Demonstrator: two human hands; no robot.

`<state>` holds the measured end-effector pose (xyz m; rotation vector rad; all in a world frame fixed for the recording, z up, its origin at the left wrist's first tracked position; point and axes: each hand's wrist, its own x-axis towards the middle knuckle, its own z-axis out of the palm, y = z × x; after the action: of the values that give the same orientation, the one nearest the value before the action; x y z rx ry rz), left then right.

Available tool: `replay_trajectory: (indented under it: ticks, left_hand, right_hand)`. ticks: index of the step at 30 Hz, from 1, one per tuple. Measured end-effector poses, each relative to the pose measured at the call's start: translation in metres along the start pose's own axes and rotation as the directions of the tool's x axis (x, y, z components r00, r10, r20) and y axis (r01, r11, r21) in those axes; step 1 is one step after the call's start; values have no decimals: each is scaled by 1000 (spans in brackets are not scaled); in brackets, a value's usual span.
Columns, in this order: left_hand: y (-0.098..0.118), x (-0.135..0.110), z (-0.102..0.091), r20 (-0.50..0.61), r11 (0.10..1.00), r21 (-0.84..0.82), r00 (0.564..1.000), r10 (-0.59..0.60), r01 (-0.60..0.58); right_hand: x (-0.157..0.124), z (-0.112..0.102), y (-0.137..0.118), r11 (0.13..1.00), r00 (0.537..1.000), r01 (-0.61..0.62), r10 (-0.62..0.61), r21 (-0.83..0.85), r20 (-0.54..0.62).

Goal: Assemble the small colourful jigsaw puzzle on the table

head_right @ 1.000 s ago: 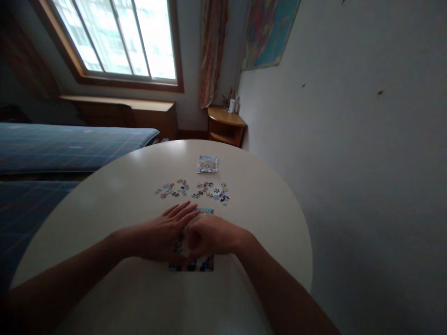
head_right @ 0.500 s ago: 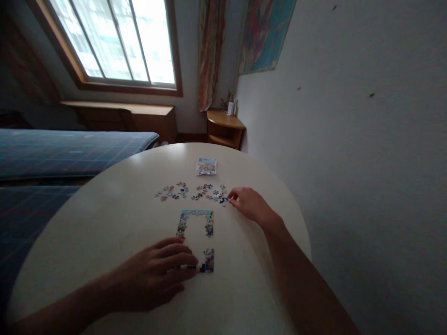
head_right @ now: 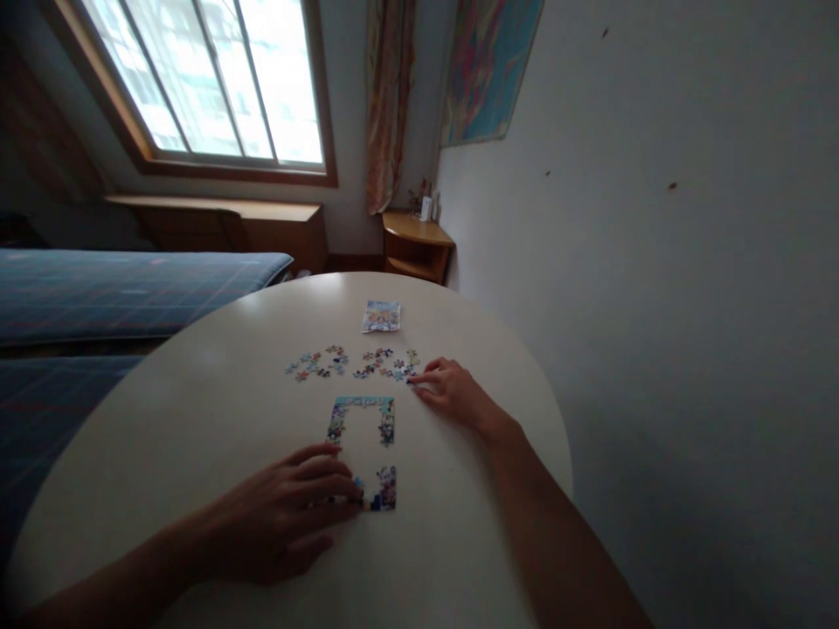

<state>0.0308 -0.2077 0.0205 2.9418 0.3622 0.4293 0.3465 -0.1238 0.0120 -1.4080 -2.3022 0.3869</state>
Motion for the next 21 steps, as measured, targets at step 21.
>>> replay_trajectory:
  ticks: [21]
  left_hand:
    - [-4,3,-3,-19,997,-74,999,27,-29]
  right_hand:
    - [-4,-2,-12,978,999,40,-33,-204,38]
